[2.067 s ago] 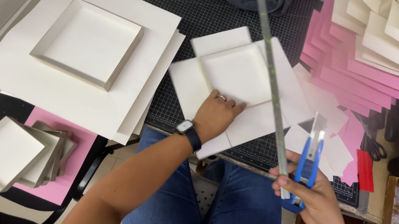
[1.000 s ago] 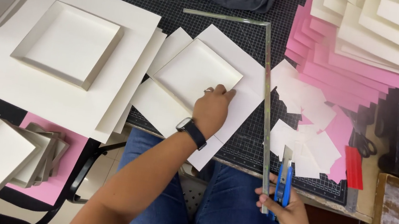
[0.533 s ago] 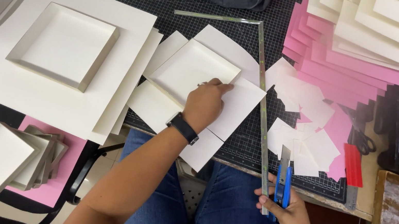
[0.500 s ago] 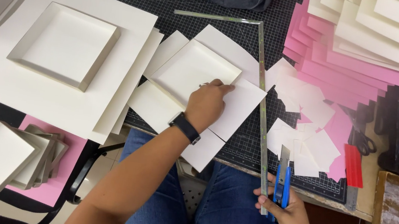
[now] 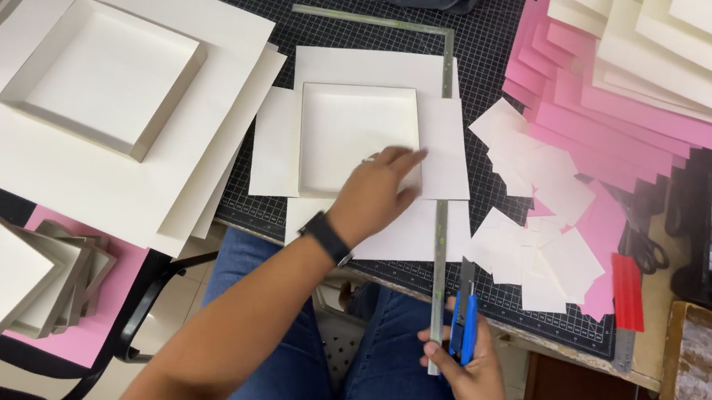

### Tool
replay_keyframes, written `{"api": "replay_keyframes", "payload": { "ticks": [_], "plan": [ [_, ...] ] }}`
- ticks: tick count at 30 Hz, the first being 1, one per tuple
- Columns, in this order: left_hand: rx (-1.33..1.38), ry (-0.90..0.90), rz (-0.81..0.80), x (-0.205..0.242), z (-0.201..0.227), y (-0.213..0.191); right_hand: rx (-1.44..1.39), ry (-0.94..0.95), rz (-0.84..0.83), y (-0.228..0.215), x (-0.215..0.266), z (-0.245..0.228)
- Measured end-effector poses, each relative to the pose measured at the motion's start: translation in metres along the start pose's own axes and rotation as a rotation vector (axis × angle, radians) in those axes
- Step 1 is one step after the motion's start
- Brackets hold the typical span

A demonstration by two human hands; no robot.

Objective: Trimming excess paper around a small box using a utility knife and an L-square ruler

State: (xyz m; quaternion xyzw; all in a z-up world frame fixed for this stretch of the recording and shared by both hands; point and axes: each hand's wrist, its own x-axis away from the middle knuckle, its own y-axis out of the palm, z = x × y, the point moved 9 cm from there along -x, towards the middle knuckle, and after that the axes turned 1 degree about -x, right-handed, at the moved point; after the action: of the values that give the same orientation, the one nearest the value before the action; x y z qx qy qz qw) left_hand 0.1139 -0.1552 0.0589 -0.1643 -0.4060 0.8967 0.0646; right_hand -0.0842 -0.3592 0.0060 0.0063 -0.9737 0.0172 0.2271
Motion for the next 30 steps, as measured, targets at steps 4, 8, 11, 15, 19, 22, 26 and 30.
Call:
{"api": "replay_keyframes", "payload": {
  "ticks": [4,8,11,15,19,22,26,30],
  "plan": [
    [-0.167,0.074,-0.052,0.035,-0.002,0.004,0.035,0.086,-0.02,0.006,0.0,0.013],
    [-0.237,0.249,0.055,0.043,0.002,0.003,0.051,0.054,-0.032,0.011,0.002,0.008],
    [-0.286,0.312,0.106,0.046,0.009,-0.003,0.077,0.06,-0.046,0.017,0.003,0.008],
    [-0.429,0.485,0.181,0.057,0.024,-0.009,0.105,0.087,-0.037,0.023,0.003,0.012],
    [-0.471,0.51,0.129,0.06,0.03,-0.008,0.142,0.07,-0.033,0.021,0.002,0.011],
    [-0.396,0.472,0.119,0.058,0.035,-0.011,0.163,0.121,-0.026,0.022,0.004,0.008],
    [-0.324,0.442,0.159,0.056,0.032,-0.012,0.116,0.136,-0.035,0.025,0.005,0.007],
    [-0.285,0.444,0.182,0.057,0.03,-0.013,0.145,0.164,-0.041,0.026,0.007,0.001]
  ]
}}
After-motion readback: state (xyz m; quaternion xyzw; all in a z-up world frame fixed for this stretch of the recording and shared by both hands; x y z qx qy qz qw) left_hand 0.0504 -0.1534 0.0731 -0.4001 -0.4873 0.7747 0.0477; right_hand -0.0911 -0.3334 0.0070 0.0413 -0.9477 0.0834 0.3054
